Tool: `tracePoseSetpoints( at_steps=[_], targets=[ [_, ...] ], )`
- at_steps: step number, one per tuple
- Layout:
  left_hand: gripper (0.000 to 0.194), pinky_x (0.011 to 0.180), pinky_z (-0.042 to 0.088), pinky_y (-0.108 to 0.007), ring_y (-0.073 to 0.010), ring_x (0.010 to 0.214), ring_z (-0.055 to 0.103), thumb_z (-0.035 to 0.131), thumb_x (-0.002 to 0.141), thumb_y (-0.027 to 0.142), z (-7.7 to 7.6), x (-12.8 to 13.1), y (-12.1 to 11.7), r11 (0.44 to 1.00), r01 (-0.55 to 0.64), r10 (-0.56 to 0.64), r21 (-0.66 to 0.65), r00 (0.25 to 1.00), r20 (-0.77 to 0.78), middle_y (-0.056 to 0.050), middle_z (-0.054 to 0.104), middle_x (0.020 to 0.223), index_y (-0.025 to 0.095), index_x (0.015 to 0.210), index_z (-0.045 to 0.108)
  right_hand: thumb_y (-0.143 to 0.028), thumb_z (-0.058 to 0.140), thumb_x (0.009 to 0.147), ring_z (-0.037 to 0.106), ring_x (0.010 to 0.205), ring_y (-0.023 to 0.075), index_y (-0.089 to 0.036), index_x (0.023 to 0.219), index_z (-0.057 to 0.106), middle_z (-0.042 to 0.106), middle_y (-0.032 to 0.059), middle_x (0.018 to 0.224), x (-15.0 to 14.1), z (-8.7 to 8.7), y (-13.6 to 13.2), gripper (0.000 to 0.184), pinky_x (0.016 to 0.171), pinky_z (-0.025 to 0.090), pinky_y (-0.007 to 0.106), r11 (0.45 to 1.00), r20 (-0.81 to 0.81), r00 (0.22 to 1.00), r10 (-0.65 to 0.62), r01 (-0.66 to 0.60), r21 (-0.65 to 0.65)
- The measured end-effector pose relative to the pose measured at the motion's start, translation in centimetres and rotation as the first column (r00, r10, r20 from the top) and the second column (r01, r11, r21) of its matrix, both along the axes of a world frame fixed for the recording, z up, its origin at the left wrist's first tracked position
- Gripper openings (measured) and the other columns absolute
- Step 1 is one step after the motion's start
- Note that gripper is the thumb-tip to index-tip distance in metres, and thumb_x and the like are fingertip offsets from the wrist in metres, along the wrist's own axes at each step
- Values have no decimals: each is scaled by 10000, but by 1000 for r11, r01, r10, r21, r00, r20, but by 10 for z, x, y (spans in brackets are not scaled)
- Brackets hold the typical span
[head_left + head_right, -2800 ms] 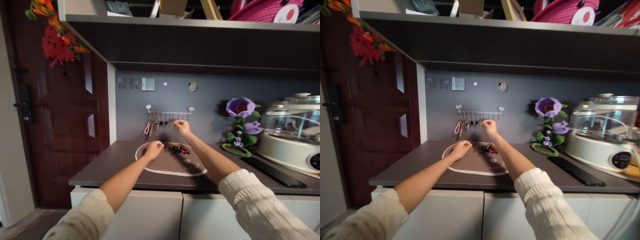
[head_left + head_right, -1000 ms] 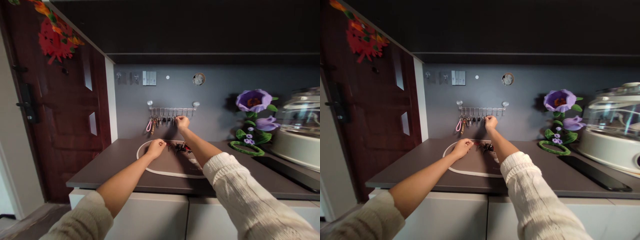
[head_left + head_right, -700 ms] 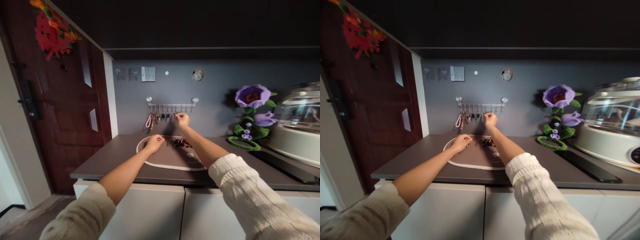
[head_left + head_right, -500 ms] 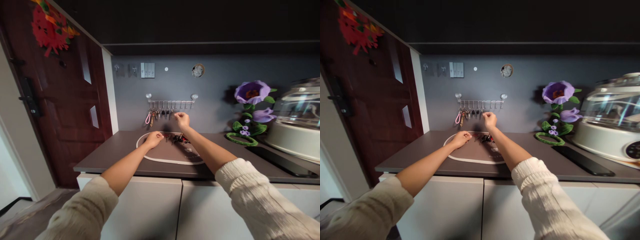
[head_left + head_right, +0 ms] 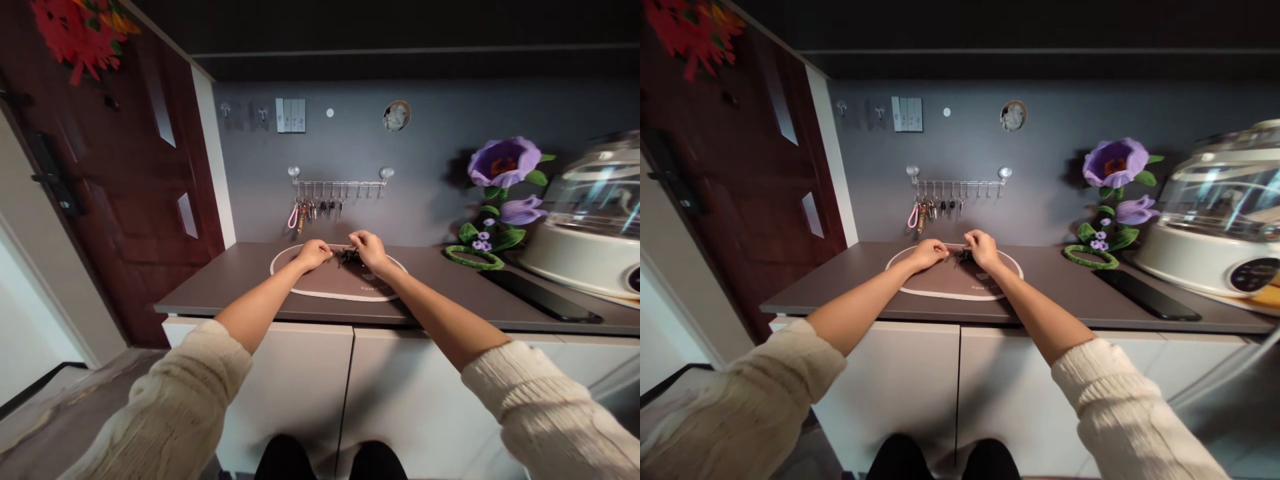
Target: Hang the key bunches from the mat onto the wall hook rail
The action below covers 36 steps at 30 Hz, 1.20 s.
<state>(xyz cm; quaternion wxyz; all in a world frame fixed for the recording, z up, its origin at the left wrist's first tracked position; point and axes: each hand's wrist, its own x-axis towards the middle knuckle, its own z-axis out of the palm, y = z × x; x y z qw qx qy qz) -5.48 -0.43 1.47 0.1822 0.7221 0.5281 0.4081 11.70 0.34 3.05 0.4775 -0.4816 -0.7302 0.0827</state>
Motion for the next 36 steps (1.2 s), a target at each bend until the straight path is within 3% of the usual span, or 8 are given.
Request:
tracePoseSetpoints(
  at_steps=[8,18,28,36],
  targets=[
    [115,614,398,-228,-110,599,529,595,661,214,-2,32,4,999,7,-5,31,998,-65,-27,633,677,124,709,650,-165,429,791,566,781,141,-159,859,634,652,55,837,23,-16,-1,216,746,396,237,995,209,973,-96,87,54],
    [149,689,412,-252,-148,734,542,584,692,274,-11,42,0,977,56,5,204,957,-291,-53,629,802,163,758,658,-134,418,781,563,898,181,-142,939,631,643,99,968,30,-17,10,265,812,396,282,967,207,945,-252,242,76],
    [123,694,404,-248,-138,716,524,540,723,216,-12,44,3,970,42,48,237,931,-362,-52,605,807,167,741,651,-123,428,772,568,881,175,-159,945,638,647,83,964,29,-17,11,274,798,397,270,966,207,943,-260,253,58],
    [141,718,400,-255,-148,734,526,515,732,173,-7,45,-3,974,21,66,225,925,-374,-70,607,805,150,717,653,-124,499,747,513,863,165,-202,839,680,623,54,877,38,-18,11,217,802,358,260,976,395,893,-215,177,129]
  ],
)
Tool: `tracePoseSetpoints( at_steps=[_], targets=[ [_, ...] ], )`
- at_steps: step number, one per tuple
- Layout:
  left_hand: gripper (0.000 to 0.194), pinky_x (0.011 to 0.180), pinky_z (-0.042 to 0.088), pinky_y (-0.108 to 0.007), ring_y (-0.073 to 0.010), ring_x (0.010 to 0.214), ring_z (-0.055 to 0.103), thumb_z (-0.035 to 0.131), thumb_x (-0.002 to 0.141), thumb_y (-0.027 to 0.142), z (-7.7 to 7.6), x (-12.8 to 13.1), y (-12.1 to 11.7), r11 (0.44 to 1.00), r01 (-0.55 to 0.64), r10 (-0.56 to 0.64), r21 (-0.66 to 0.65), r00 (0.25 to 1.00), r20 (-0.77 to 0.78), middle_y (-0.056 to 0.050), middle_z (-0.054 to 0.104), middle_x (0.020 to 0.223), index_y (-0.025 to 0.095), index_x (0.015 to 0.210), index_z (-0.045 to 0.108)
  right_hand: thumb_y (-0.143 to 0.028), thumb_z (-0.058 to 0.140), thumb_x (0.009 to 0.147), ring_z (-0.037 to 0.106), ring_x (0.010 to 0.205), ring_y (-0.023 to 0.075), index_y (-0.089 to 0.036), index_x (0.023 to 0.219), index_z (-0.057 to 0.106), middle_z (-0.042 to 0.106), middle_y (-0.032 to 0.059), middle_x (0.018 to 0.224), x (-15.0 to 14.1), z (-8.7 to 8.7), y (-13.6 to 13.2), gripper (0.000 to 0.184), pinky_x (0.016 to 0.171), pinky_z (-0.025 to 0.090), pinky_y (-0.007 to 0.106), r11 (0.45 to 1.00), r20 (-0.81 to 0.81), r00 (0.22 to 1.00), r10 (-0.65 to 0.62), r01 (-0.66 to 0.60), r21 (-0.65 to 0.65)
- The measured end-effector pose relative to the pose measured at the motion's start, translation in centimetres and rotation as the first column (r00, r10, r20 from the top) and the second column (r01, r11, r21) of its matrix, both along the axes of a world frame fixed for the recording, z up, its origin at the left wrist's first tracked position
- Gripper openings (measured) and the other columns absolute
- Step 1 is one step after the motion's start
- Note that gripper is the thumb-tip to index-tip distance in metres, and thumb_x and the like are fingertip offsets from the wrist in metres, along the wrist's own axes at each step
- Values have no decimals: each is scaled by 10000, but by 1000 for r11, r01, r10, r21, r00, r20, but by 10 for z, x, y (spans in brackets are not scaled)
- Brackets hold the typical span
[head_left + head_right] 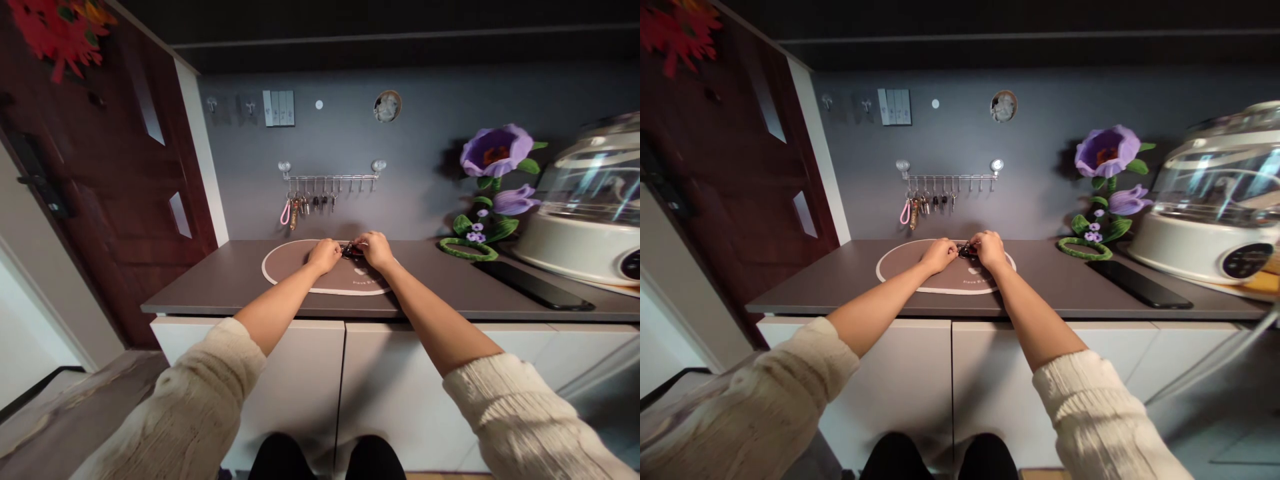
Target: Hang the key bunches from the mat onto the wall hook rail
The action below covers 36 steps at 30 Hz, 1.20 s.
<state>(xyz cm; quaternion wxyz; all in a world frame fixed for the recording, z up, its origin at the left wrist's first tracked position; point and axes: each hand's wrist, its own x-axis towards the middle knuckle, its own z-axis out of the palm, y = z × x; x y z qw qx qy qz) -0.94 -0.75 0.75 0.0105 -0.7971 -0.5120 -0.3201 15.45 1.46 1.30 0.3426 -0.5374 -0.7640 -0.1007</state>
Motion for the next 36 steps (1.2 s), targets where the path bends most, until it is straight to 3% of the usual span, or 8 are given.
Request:
tracePoseSetpoints(
  at_steps=[12,23,30,36],
  targets=[
    [228,822,375,-320,-218,933,495,384,829,174,-1,-4,3,988,-136,142,77,987,-77,-127,572,936,140,843,609,-190,561,745,441,886,186,-270,835,692,579,56,944,2,5,-6,178,761,317,284,998,219,975,31,-20,-54],
    [194,840,355,-300,-197,966,459,360,846,154,7,-9,-4,962,-223,228,158,974,-11,-102,533,976,151,902,546,-211,558,748,431,910,195,-252,785,687,567,60,938,-2,12,-18,140,771,297,293,994,285,957,48,-18,-109],
    [178,821,364,-314,-203,942,461,339,844,131,11,-13,-1,926,-283,252,249,956,150,-92,517,951,171,854,512,-232,509,784,448,879,180,-215,798,678,570,70,936,1,6,-7,170,771,309,276,997,249,968,38,-19,-80],
    [151,798,363,-320,-212,919,469,352,832,114,13,-16,0,879,-322,227,352,931,285,-94,502,931,186,815,483,-214,503,773,481,830,168,-186,825,666,592,80,892,2,3,4,174,769,334,264,999,75,997,35,-32,-42]
  ],
)
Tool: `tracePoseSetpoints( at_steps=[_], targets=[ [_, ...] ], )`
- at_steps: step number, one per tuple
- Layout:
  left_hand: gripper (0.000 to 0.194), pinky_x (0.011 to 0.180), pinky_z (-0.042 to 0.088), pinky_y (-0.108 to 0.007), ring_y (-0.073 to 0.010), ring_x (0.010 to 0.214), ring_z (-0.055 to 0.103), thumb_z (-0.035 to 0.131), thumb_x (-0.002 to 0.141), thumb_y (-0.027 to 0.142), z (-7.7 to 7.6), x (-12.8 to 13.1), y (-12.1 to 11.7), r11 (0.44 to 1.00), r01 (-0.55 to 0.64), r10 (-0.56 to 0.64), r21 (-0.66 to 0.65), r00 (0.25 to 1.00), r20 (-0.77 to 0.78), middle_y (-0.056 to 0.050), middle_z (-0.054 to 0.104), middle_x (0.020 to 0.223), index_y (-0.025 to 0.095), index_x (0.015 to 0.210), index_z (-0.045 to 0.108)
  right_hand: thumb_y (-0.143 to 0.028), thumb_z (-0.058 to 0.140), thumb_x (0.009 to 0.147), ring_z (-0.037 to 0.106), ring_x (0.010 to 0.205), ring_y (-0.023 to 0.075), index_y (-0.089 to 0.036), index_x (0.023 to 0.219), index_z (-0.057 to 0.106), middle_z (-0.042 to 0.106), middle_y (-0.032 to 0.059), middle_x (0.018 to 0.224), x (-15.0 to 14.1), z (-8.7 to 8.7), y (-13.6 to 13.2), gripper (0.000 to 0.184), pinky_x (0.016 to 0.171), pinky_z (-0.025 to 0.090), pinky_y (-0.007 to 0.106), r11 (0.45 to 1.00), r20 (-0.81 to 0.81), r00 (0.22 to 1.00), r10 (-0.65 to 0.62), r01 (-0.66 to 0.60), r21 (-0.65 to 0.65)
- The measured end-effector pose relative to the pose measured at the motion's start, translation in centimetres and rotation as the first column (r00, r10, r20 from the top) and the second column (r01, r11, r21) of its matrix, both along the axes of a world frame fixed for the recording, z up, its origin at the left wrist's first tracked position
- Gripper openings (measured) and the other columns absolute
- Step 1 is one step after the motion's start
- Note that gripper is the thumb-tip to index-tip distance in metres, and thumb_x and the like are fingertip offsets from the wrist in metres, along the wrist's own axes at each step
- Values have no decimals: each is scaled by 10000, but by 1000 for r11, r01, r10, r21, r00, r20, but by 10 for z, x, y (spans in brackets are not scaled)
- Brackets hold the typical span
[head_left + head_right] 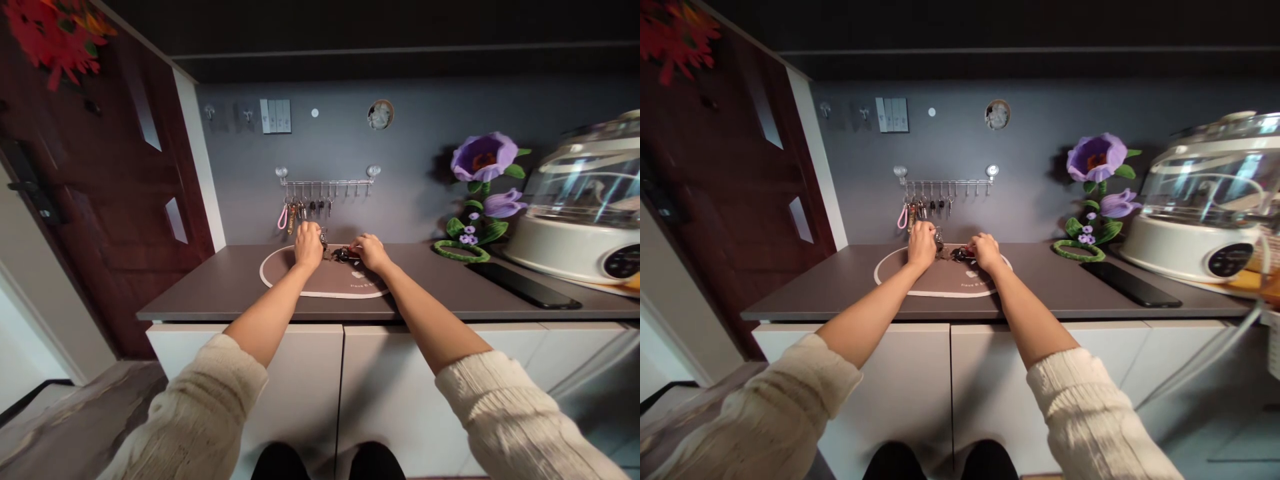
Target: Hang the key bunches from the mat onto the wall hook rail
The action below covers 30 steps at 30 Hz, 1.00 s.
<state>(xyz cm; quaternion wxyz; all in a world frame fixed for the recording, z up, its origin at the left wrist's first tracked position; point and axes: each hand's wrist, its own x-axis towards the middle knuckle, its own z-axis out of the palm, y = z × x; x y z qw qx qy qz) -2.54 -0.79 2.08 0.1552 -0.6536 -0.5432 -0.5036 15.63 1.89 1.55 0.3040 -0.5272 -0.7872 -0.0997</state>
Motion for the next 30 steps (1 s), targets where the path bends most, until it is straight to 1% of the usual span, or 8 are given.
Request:
tracePoseSetpoints(
  at_steps=[4,7,10,14,19,21,23,30],
  targets=[
    [138,788,361,-325,-216,913,472,355,827,108,1,-1,-1,998,18,-21,54,998,58,-96,497,927,189,823,466,-173,483,759,506,771,148,-153,762,641,617,73,812,-1,5,-3,159,742,354,251,997,-153,985,76,-76,1],
    [128,792,359,-331,-216,917,472,352,830,118,0,-1,0,997,30,-36,65,995,91,-100,499,927,187,837,460,-171,472,751,521,714,130,-149,736,611,623,50,759,-1,8,-5,141,707,374,245,992,-328,938,110,-122,-16],
    [115,801,357,-336,-215,922,471,355,830,127,0,0,1,997,50,-57,67,991,117,-100,505,913,182,831,455,-230,500,739,532,689,126,-157,737,589,625,35,748,-1,7,-6,116,700,392,258,988,-488,862,134,-153,1],
    [107,808,357,-343,-211,910,475,353,832,136,-1,0,3,994,81,-91,71,986,138,-99,515,891,179,829,452,-261,510,722,538,679,125,-166,722,560,612,24,718,-1,6,-4,108,693,410,268,977,-620,762,188,-208,41],
    [105,804,363,-346,-208,885,484,358,825,130,-3,0,8,989,116,-129,90,979,156,-97,523,876,176,835,452,-249,487,724,548,613,108,-172,763,507,577,3,683,-7,11,-7,88,573,424,235,943,-805,569,169,-331,-36],
    [104,805,365,-345,-205,882,486,362,819,124,-4,0,10,985,134,-151,107,975,165,-96,522,879,176,837,451,-244,491,724,552,601,100,-172,768,493,569,-2,685,-9,15,-9,84,550,423,223,930,-848,502,172,-367,-28],
    [105,809,364,-344,-203,884,484,365,813,115,-4,0,11,981,152,-172,120,970,171,-96,520,883,176,836,448,-249,510,722,555,597,93,-169,756,486,562,-7,676,-10,20,-10,90,556,428,217,923,-864,465,194,-384,1],
    [80,782,371,-323,-185,836,482,393,785,117,0,1,6,961,249,-272,123,933,238,-72,518,844,181,794,439,-276,554,728,561,605,84,-168,737,484,573,-3,683,-12,41,-12,129,562,440,210,914,-874,440,205,-405,11]
  ],
)
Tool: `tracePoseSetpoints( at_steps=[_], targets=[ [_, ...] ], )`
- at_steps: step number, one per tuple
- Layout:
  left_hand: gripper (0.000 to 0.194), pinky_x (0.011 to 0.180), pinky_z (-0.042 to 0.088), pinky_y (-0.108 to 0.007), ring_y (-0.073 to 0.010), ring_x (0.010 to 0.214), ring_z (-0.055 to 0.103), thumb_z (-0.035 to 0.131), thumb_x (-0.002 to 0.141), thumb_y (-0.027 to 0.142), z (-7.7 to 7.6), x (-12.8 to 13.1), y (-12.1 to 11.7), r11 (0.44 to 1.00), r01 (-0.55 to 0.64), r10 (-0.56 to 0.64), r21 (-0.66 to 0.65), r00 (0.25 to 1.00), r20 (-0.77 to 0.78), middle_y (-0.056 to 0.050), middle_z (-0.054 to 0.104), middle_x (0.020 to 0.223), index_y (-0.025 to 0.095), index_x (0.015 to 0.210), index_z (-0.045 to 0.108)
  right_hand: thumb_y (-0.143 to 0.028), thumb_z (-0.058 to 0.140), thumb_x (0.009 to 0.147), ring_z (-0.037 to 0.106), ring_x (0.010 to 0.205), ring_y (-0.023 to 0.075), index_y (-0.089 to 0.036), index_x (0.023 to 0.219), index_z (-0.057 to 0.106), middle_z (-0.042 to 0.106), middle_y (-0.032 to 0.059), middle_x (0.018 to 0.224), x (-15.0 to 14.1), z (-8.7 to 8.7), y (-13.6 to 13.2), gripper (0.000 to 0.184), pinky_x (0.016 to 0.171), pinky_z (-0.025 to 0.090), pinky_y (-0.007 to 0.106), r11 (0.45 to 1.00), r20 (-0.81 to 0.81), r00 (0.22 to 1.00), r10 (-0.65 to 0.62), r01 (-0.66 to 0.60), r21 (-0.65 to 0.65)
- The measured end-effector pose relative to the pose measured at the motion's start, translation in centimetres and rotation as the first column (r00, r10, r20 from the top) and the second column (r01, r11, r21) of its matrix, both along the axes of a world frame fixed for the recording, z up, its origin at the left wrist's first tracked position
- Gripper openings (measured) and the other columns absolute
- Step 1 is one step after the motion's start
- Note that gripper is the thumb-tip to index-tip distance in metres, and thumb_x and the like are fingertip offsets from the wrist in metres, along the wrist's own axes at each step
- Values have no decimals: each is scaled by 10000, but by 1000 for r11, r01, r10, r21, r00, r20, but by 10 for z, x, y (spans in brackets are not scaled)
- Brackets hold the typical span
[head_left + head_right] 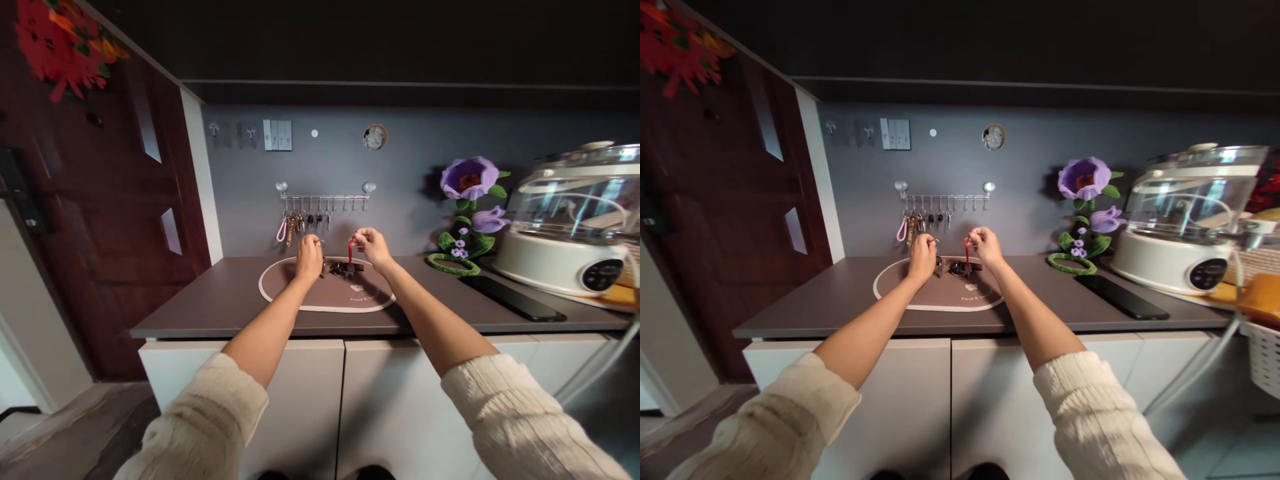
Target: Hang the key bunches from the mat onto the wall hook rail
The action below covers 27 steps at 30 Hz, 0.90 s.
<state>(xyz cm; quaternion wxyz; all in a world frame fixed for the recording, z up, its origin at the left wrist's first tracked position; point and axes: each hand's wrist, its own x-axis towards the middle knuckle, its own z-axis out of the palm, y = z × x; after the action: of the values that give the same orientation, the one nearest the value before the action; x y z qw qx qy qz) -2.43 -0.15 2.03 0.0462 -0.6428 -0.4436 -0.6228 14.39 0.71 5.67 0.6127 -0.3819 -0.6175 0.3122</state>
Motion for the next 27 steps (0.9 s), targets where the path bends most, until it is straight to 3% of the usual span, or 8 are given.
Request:
tracePoseSetpoints(
  at_steps=[5,12,20,27],
  targets=[
    [71,693,377,-260,-132,710,480,429,748,113,2,0,1,977,210,-198,-47,963,181,-10,497,733,183,752,441,-243,536,754,552,587,79,-172,738,472,592,3,688,-3,15,-6,97,562,450,215,999,-55,998,29,-30,-16],
    [69,603,351,-187,-70,596,439,480,696,102,7,2,3,818,573,-478,-48,724,497,36,461,644,164,725,472,-295,587,736,543,606,77,-179,733,464,612,6,709,-7,26,-16,168,620,464,235,988,-126,981,151,-153,-10],
    [162,591,363,-189,-61,578,466,565,637,146,9,2,-3,725,689,-544,-27,595,592,31,532,644,156,798,574,-281,580,748,534,599,60,-172,724,471,616,1,732,-14,34,-21,156,641,459,218,963,-172,951,258,-267,-32],
    [224,556,384,-213,-74,541,506,639,608,239,10,4,-9,601,797,-576,-62,485,658,15,561,599,129,803,623,-214,539,783,546,609,58,-179,747,477,607,-15,712,-21,40,-25,80,656,474,221,935,-230,917,325,-347,-66]
  ],
)
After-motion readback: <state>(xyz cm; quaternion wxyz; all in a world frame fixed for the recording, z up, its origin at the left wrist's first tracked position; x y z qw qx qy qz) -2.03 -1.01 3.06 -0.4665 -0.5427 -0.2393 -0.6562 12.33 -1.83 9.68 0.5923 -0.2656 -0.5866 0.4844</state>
